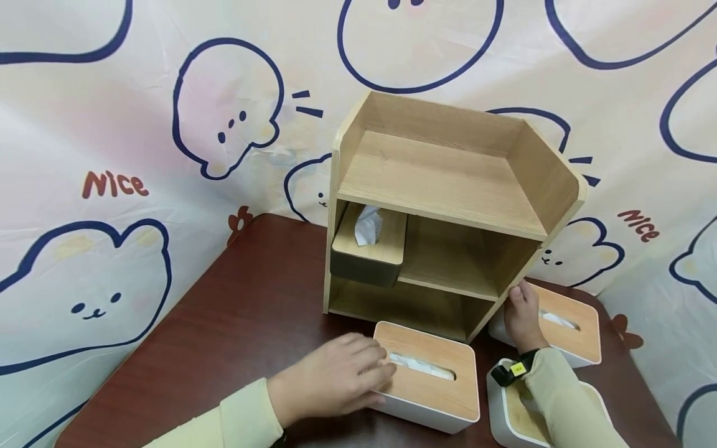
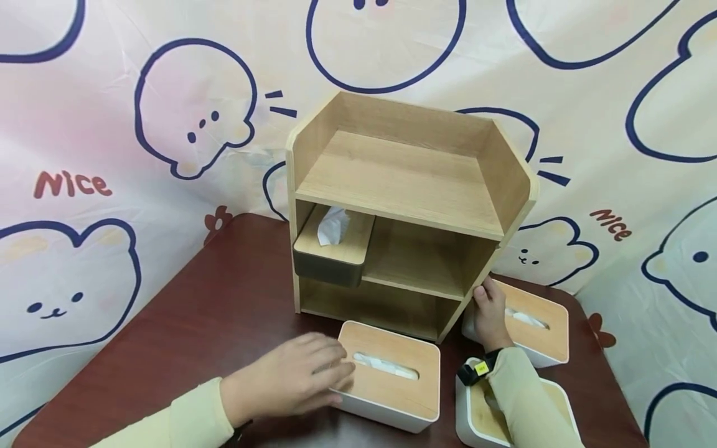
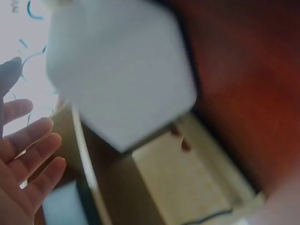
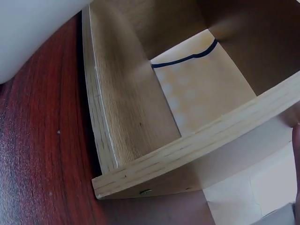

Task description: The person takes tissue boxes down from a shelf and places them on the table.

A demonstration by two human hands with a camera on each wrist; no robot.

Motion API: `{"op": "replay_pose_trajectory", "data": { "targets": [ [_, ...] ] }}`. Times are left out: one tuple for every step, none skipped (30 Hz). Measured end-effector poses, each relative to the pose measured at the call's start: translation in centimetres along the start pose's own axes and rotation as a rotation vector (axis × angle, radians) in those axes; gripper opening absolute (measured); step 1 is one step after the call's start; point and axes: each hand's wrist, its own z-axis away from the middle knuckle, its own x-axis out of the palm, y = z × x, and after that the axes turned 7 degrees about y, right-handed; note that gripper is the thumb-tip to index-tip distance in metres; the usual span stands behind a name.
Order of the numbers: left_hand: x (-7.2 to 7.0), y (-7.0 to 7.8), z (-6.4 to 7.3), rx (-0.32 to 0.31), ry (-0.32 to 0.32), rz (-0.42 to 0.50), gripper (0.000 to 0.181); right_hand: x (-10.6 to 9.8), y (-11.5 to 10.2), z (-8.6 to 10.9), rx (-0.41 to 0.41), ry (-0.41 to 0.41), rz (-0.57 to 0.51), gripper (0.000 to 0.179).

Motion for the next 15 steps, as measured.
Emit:
{"op": "replay_pose_trajectory", "data": {
  "targets": [
    [-0.3, -0.4, -0.2, -0.005, 0.022, -0.01, 0.029, 0.0, -0.1, 0.0, 0.0, 0.0, -0.008, 0.036],
    [-0.6, -0.9, -0.3, -0.011, 0.042, -0.027, 0.028, 0.0, -0.1, 0.0, 0.0, -0.003, -0.01, 0.036],
    [-0.9, -1.3, -0.5, -0.019, 0.059, -0.042, 0.026, 0.0, -0.3, -0.1, -0.001, -0.006, -0.003, 0.037],
    [-1.2, -1.8, -0.6, -0.027, 0.073, -0.056, 0.025, 0.0, -0.4, -0.1, 0.0, -0.009, 0.004, 0.038],
    [-1.5, -2.2, -0.7, -0.038, 0.077, -0.067, 0.024, 0.0, -0.5, -0.2, 0.003, -0.018, 0.009, 0.039],
    [-1.8, -2.5, -0.7, -0.05, 0.079, -0.073, 0.023, 0.0, -0.6, -0.3, 0.007, -0.025, 0.013, 0.039],
    [-2.1, -2.8, -0.7, -0.056, 0.082, -0.08, 0.023, 0.1, -0.6, -0.3, 0.013, -0.035, 0.01, 0.039],
    [-2.2, -3.0, -0.7, -0.061, 0.082, -0.089, 0.023, 0.0, -0.6, -0.3, 0.017, -0.044, 0.014, 0.04],
    [-2.4, -3.2, -0.6, -0.065, 0.078, -0.096, 0.024, 0.1, -0.7, -0.3, 0.019, -0.052, 0.013, 0.039],
    [-2.5, -3.3, -0.5, -0.07, 0.072, -0.1, 0.025, 0.1, -0.7, -0.2, 0.019, -0.061, 0.009, 0.038],
    [-2.6, -3.5, -0.4, -0.071, 0.067, -0.104, 0.026, 0.1, -0.7, -0.1, 0.019, -0.065, 0.014, 0.038],
    [-2.7, -3.6, -0.2, -0.074, 0.059, -0.106, 0.026, 0.0, -0.8, -0.1, 0.022, -0.069, 0.017, 0.038],
    [-2.7, -3.7, -0.1, -0.08, 0.052, -0.108, 0.028, 0.0, -0.8, 0.0, 0.028, -0.074, 0.023, 0.037],
    [-2.8, -3.8, 0.0, -0.086, 0.047, -0.112, 0.028, -0.1, -0.9, 0.1, 0.039, -0.071, 0.046, 0.037],
    [-2.9, -3.9, 0.1, -0.091, 0.046, -0.115, 0.029, -0.1, -1.1, 0.2, 0.053, -0.066, 0.07, 0.037]
  ]
}}
